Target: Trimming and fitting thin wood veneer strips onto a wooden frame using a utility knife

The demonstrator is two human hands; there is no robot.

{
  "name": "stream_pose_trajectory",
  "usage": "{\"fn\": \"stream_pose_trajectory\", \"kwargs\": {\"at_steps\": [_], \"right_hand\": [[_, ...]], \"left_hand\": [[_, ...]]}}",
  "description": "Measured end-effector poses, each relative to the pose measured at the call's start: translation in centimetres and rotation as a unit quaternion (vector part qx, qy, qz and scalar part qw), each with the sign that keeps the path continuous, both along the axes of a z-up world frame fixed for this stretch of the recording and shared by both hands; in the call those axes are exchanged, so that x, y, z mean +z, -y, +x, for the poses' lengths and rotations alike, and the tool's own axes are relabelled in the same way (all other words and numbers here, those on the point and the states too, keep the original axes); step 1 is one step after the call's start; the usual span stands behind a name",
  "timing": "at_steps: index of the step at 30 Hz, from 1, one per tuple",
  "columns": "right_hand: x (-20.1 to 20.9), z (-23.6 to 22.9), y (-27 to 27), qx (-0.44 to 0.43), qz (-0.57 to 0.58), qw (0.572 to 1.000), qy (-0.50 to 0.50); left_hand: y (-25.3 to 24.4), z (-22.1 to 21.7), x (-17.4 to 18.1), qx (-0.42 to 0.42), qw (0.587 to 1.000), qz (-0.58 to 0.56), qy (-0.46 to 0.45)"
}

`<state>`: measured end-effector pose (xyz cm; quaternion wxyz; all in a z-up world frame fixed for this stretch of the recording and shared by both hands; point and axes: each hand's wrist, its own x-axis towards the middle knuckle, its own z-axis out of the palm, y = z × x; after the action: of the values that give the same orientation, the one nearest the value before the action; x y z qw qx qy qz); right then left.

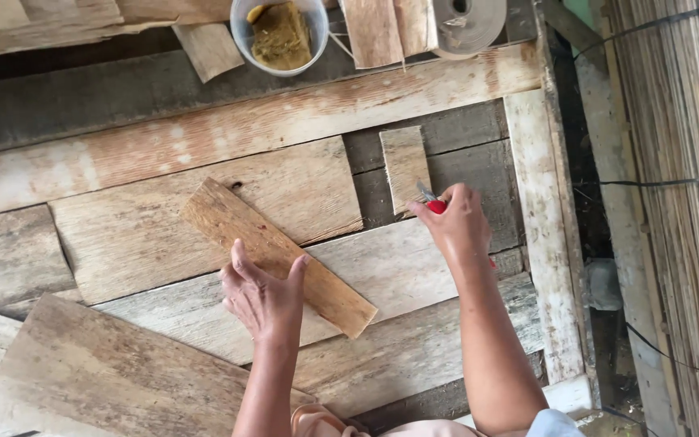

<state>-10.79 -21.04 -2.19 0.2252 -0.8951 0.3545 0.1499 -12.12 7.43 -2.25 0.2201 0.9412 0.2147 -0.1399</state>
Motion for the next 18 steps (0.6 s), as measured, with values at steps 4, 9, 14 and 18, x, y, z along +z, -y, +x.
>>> {"fn": "stream_pose_trajectory", "kwargs": {"at_steps": [4,9,14,18], "right_hand": [[-0.5,1.2,0.6,-0.042,0.019,0.999,-0.026],[-1.9,1.5,1.5,-0.073,0.052,0.995,-0.03],[-3.1,2.1,2.8,-0.076,0.079,0.993,-0.03],[-3.5,3.0,3.8,-0.078,0.12,0.989,-0.029]], "left_hand": [[0.9,-0.2,0.5,0.029,0.998,-0.045,0.036],[2.9,-1.5,-3.1,-0.147,0.95,-0.054,0.269],[10.7,1.3,0.3,-0.144,0.931,-0.314,0.117],[14.5,3.9,-0.7,-0.017,0.924,-0.383,-0.003]]}}
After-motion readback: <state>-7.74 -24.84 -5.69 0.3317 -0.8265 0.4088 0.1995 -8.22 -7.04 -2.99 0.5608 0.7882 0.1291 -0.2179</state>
